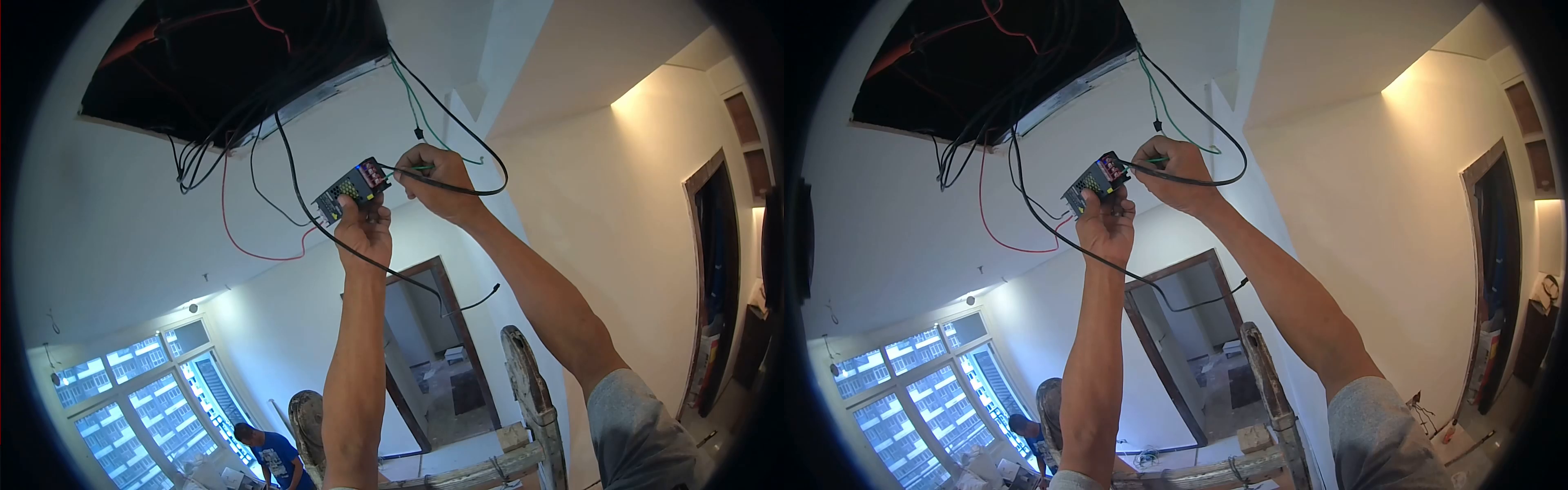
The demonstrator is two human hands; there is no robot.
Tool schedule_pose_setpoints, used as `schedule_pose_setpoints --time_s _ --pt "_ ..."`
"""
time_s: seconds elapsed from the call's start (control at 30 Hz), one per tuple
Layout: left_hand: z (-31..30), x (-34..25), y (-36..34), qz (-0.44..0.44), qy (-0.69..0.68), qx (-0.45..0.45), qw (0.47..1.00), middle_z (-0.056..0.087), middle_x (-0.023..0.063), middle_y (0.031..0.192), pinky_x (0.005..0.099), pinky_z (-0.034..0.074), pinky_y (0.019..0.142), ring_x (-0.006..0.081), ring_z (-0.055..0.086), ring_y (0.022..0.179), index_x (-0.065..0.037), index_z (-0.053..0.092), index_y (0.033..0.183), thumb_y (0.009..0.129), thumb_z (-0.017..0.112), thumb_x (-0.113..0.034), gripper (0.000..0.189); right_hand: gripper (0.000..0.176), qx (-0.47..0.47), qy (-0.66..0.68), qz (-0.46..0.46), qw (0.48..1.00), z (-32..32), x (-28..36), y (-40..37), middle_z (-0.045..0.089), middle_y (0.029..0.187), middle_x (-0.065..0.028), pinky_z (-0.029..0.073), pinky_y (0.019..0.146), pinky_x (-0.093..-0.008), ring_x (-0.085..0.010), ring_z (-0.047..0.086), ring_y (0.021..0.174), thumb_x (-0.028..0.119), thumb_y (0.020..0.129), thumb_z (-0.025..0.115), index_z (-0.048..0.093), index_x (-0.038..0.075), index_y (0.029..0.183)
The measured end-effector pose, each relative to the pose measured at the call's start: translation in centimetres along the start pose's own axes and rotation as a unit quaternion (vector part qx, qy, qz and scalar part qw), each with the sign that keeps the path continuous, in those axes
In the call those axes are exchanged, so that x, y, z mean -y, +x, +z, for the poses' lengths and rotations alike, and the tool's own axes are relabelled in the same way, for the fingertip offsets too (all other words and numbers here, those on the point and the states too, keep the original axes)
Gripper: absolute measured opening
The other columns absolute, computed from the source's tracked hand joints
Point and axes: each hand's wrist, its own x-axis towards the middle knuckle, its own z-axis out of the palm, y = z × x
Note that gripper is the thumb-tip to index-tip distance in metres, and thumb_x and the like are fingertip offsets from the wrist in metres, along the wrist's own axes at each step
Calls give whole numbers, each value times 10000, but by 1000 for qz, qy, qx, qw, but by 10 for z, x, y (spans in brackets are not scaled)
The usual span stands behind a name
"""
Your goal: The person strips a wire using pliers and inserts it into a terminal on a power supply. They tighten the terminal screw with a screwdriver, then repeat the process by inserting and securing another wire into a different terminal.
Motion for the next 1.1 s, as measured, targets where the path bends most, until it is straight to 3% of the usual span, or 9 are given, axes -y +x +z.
schedule_pose_setpoints --time_s 0.23,0.47,0.63,0.8,1.1 --pt "-1 2 1 0 8 8 1000 663 162 993 365 482 743 256 615 911 23 578 1134 1001 590 -295 345 127 1 -35 -1 999 -4 3 0 676 770 -73 494 642 -278 -114 613 711 84 809 716 665 -15 871" --pt "-14 10 5 67 -25 54 996 658 134 1050 346 484 783 252 614 959 40 558 1166 977 638 -248 354 134 -26 -81 20 996 0 11 -3 680 786 -84 500 656 -285 -119 617 722 82 813 707 662 -22 884" --pt "-14 16 2 85 -25 54 995 658 122 1075 335 485 793 249 611 1007 31 557 1169 977 640 -248 349 159 9 -18 18 1000 -4 6 -2 674 808 -90 495 651 -272 -117 617 743 98 842 707 652 -38 904" --pt "-6 18 -7 72 -18 6 997 660 117 1064 326 490 771 233 623 971 -1 567 1175 972 647 -270 346 163 20 -24 38 999 -6 10 -2 672 823 -91 497 669 -274 -124 620 763 100 849 707 645 -36 914" --pt "0 7 -11 -17 10 -34 999 650 150 1045 356 505 727 248 626 930 4 569 1171 1007 580 -297 344 152 47 -26 -47 997 -9 4 0 673 848 -72 527 749 -296 -129 624 778 88 839 722 648 -20 917"
